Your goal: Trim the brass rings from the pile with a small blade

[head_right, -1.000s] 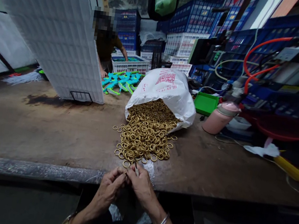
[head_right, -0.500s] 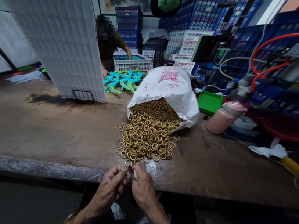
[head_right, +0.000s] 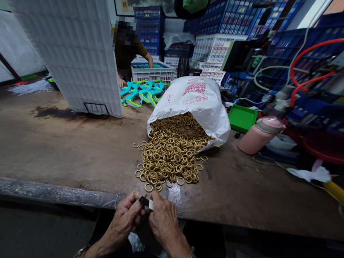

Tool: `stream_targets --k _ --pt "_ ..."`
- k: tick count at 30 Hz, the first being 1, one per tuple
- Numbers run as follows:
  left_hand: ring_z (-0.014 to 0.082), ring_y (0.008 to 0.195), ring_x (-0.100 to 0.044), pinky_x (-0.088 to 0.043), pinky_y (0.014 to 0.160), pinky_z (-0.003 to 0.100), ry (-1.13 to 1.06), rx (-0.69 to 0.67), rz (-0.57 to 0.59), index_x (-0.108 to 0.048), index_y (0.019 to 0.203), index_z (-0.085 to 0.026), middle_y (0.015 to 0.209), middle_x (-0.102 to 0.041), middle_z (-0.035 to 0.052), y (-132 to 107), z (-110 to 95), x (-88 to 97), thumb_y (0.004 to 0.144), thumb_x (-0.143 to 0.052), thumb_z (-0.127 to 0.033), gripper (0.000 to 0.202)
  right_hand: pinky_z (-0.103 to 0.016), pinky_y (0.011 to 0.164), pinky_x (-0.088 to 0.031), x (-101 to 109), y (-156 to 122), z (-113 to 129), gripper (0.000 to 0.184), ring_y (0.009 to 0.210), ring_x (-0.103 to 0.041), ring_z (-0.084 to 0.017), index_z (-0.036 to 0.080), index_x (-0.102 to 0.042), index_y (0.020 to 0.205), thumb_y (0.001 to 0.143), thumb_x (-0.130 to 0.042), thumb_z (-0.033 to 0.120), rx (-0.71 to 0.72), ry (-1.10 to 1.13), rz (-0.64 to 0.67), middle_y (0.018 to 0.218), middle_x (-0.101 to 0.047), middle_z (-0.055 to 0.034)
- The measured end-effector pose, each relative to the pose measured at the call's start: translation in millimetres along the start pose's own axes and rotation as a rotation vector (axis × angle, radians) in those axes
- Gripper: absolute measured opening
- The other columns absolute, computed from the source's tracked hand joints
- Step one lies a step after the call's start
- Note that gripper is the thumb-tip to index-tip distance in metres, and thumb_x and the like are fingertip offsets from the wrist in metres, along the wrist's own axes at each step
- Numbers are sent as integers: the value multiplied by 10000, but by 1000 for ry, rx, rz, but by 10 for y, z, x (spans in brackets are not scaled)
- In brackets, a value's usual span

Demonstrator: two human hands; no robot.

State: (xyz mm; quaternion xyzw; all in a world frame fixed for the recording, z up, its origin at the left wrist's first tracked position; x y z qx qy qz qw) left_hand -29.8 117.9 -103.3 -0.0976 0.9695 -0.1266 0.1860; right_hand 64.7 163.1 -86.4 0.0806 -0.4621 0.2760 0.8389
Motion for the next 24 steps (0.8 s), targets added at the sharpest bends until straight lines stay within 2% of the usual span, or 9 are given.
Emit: stream_targets --k 5,10,14,18,24 --pt "15 334 -263 -185 342 148 -17 72 3 -412 670 -181 472 -404 -84 -89 -10 18 722 -528 -510 352 -230 538 -235 -12 16 18 233 629 -553 -136 183 -489 853 693 -382 52 -47 -102 -17 727 -607 -26" --pt "10 346 -312 -223 351 144 -9 11 91 -450 659 -159 507 -471 -55 -202 -57 12 741 -553 -436 306 -231 531 -228 84 147 -227 313 600 -535 -137 181 -507 900 663 -392 11 -184 -172 -84 668 -589 -25" --pt "26 370 -361 -252 348 149 -234 110 90 -468 686 -161 574 -517 -33 -196 -21 25 724 -571 -436 296 -230 540 -242 138 199 -217 285 605 -527 -134 186 -501 850 650 -386 19 -66 -191 -158 655 -582 -11" --pt "54 490 -448 -307 386 157 -381 122 64 -529 734 -130 720 -558 22 -128 -29 86 745 -564 -389 262 -233 564 -260 27 180 -45 291 676 -543 -139 200 -481 911 671 -405 54 39 -200 -162 782 -611 -13" --pt "91 531 -501 -350 411 179 -434 84 61 -520 754 -146 722 -581 35 -103 -109 170 757 -549 -299 156 -252 610 -282 -179 207 -16 286 732 -552 -162 209 -486 970 735 -407 66 -29 -334 -94 877 -614 -46"
Point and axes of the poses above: each hand's wrist, its own y-axis towards the middle knuckle, its own x-axis out of the back of the hand, z = x × y, the point moved 5 cm from there along y, towards the middle knuckle
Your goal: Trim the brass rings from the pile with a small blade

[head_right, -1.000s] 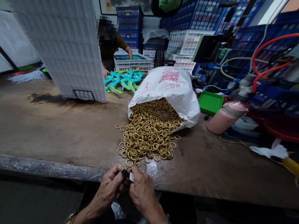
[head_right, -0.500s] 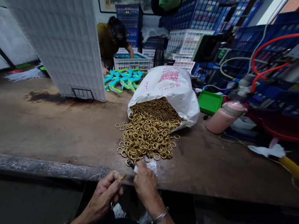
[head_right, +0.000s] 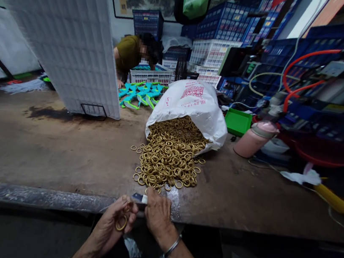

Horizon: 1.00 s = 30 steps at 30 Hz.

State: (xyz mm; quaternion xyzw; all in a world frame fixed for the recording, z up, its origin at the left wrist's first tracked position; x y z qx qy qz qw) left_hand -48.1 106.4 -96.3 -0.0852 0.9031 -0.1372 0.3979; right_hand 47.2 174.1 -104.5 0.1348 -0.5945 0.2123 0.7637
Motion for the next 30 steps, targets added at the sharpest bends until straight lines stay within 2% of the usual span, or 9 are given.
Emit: stream_targets --k 4,7,10,12,15,19,23,26,30 --pt "90 527 -510 -337 407 164 -125 84 -14 -528 839 -169 684 -574 11 14 -23 18 710 -595 -256 170 -259 611 -282 17 14 -12 320 713 -545 -164 190 -497 938 697 -374 18 -3 27 5 841 -615 -52" --pt "91 551 -524 -331 403 154 -212 153 -56 -545 756 -138 690 -576 25 53 -13 72 687 -617 -253 153 -248 587 -280 85 46 -62 317 654 -518 -146 182 -497 903 657 -383 17 -22 125 16 759 -600 -30" --pt "95 565 -533 -335 394 153 -238 179 -124 -516 645 -123 694 -578 37 98 0 127 666 -636 -239 168 -232 557 -281 168 94 -136 127 600 -460 -125 181 -477 753 721 -378 108 -48 355 -2 648 -525 2" --pt "95 572 -536 -348 396 152 -175 147 -147 -507 649 -128 698 -574 31 125 -4 132 668 -641 -246 179 -217 542 -292 208 110 -159 129 579 -415 -109 185 -433 667 774 -370 219 -33 591 9 602 -450 24" --pt "88 550 -523 -356 386 148 56 5 -127 -514 752 -144 683 -559 6 165 -44 86 696 -628 -305 205 -197 495 -288 231 82 -132 195 517 -339 -82 191 -401 655 776 -393 344 -11 931 109 560 -367 59" --pt "54 425 -430 -306 342 137 341 -123 -91 -510 882 -157 579 -506 -42 197 -73 0 710 -598 -392 304 -186 441 -243 240 1 -42 237 466 -261 -60 192 -399 653 736 -455 407 -39 1185 257 522 -321 85" --pt "22 334 -275 -224 328 141 496 -82 -107 -470 658 -156 421 -382 -89 185 -75 -47 691 -587 -446 315 -186 429 -230 209 -14 -20 264 448 -245 -56 195 -396 637 714 -484 432 -64 1235 271 497 -296 95" --pt "25 358 -283 -229 354 147 514 -132 -134 -464 627 -160 432 -375 -88 153 -120 -79 677 -606 -424 304 -188 446 -254 161 12 -47 282 461 -286 -59 188 -411 645 747 -458 447 -45 1172 204 507 -336 84" --pt "30 368 -298 -225 364 155 514 -188 -98 -494 627 -154 441 -387 -80 135 -133 -109 670 -619 -410 289 -198 468 -285 149 31 -28 348 480 -334 -67 182 -411 611 768 -422 492 -7 1098 146 510 -381 64"
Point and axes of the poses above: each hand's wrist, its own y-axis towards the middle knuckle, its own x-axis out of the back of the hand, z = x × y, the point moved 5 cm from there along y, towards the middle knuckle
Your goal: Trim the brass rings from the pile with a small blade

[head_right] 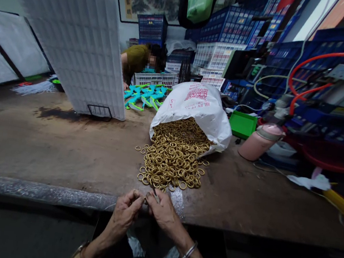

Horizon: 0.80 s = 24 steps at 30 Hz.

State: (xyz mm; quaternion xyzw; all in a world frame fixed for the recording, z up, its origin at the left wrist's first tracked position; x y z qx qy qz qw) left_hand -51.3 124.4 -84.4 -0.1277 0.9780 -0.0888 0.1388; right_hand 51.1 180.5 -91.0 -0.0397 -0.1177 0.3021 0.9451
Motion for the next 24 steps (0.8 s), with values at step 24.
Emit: stream_targets --k 24 --pt "18 364 -334 -276 364 139 -193 133 86 -391 706 -193 536 -446 -76 -5 216 14 722 -535 -505 344 -208 555 -287 -65 -71 60 254 574 -475 -114 196 -487 748 589 -346 58 63 -676 -6 610 -540 15"
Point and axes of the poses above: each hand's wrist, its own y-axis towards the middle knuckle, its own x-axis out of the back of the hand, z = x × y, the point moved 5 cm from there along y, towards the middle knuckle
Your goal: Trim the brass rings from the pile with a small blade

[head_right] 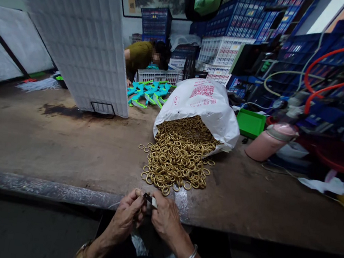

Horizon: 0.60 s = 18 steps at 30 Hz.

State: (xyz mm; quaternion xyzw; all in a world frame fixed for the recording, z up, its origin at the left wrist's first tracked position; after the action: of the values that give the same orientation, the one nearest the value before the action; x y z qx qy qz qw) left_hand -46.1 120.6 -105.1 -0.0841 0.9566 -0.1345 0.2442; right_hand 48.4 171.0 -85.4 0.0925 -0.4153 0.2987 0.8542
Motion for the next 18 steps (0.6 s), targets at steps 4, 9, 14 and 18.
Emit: stream_targets --k 4,9,14,18 --pt "18 326 -291 -236 325 144 92 -51 -7 -390 655 -187 477 -406 -84 -23 -26 26 736 -519 -499 347 -206 544 -267 -20 16 6 268 584 -489 -113 196 -487 786 615 -338 54 46 -49 53 632 -556 12" --pt "18 344 -336 -255 340 136 45 -82 63 -421 654 -172 493 -460 -60 -209 -133 -51 765 -538 -409 287 -244 514 -199 44 57 -212 276 531 -469 -127 174 -498 847 634 -378 45 -98 -315 2 609 -556 -11" --pt "36 361 -374 -264 320 145 -311 43 90 -412 689 -180 569 -511 -35 -244 -171 -49 765 -535 -401 264 -249 536 -217 163 214 -121 255 570 -487 -126 183 -490 806 644 -368 28 -27 -388 -152 644 -562 -11" --pt "49 445 -437 -284 351 147 -362 58 -18 -450 704 -154 684 -550 9 -189 -194 124 773 -524 -384 251 -233 597 -271 196 457 92 243 709 -521 -135 187 -509 822 670 -385 44 38 -423 -155 790 -587 -26"
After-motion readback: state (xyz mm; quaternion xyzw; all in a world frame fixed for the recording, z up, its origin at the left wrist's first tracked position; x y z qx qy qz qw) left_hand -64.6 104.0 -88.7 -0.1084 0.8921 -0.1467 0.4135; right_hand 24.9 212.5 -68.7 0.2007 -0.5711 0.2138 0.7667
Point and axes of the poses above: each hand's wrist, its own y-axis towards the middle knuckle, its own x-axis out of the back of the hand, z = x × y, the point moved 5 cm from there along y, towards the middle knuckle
